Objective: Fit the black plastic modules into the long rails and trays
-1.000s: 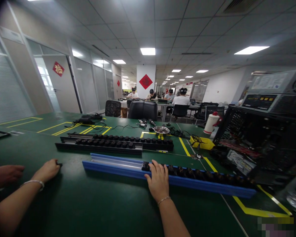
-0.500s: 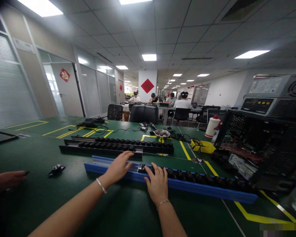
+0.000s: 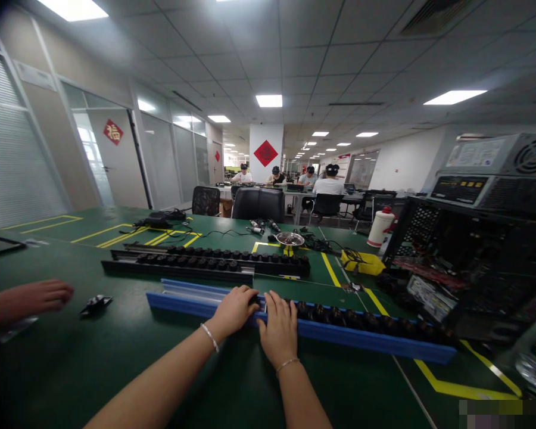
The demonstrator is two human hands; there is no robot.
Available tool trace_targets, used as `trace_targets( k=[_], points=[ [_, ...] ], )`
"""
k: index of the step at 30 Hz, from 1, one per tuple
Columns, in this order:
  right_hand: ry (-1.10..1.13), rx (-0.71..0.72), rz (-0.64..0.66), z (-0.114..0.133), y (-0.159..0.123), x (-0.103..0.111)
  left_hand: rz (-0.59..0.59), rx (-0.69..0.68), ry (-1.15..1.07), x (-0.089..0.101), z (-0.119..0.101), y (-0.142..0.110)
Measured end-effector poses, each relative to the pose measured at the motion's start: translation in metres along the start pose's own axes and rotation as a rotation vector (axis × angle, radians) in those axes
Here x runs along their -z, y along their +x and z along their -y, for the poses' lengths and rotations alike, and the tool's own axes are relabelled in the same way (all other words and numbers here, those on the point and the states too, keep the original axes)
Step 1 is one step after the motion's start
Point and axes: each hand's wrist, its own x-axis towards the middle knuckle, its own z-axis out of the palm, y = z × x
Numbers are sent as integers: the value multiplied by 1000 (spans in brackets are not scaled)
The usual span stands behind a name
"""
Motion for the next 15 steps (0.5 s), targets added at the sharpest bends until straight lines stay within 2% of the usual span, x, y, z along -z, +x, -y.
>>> trace_targets(
  k=[7,15],
  points=[
    [4,-2,5,0,0,1,28,39,-7,-1,11,-3],
    [7,3,5,-2,-1,0,-23,124,-6,7,37,-11]
  ],
)
